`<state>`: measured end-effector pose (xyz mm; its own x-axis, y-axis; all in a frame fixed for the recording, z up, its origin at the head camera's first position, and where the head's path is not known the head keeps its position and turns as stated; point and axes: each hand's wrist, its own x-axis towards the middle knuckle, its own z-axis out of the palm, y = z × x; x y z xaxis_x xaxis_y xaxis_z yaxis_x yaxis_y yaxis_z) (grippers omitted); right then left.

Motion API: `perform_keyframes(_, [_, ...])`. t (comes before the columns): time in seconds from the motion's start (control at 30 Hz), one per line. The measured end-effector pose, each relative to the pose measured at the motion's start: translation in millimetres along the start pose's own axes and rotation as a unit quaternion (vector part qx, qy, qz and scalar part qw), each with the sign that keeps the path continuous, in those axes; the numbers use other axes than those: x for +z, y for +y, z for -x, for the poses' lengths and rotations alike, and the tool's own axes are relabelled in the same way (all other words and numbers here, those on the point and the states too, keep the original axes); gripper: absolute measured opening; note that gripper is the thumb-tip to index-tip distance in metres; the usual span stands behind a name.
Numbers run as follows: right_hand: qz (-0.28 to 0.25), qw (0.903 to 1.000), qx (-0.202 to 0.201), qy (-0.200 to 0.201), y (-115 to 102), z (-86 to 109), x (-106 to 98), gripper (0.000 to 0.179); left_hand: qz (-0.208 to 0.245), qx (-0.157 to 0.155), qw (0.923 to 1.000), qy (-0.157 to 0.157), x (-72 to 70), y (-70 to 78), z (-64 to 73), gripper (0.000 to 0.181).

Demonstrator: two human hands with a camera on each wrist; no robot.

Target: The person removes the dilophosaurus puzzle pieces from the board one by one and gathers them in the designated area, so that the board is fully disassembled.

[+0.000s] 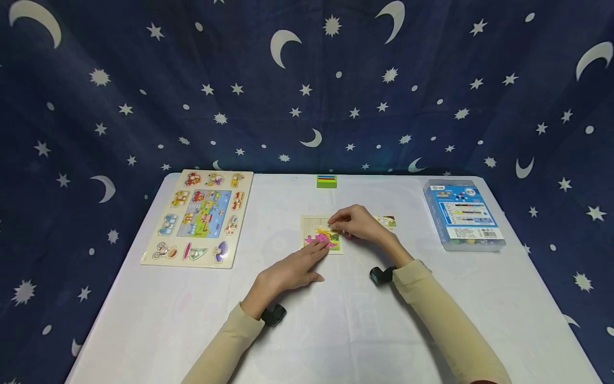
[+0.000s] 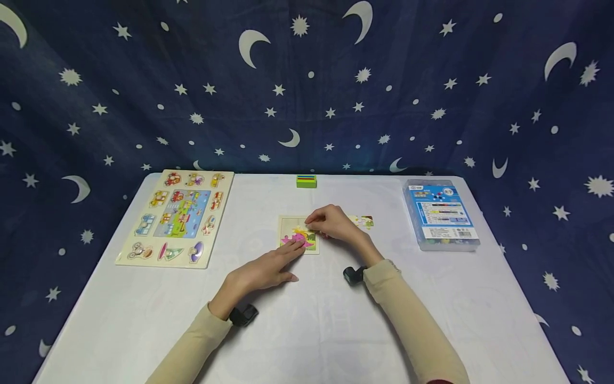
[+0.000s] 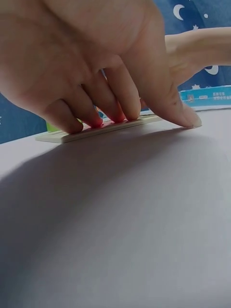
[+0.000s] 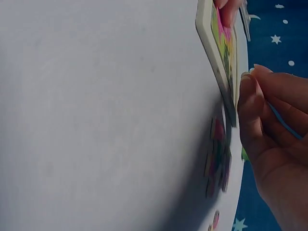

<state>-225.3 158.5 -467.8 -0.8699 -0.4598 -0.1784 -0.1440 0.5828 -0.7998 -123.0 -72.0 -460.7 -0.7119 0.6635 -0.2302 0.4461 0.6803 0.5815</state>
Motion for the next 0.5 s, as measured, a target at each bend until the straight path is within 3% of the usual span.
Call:
perform_keyframes(0.23, [0.028, 0.9993, -0.024, -0.010, -4.7, -5.7, 5.7, 0.017, -0.005, 0.007, 1.0000, 0.002, -1.3, -0.6, 2.6, 0.074])
perform_keyframes(0.5, [0.045, 0.9984, -0.016, -0.029, -10.5, -10.3, 8.0, 0.019, -0.012, 0.002, 0.9999, 0.005, -0.7, 0.9, 7.1, 0.075])
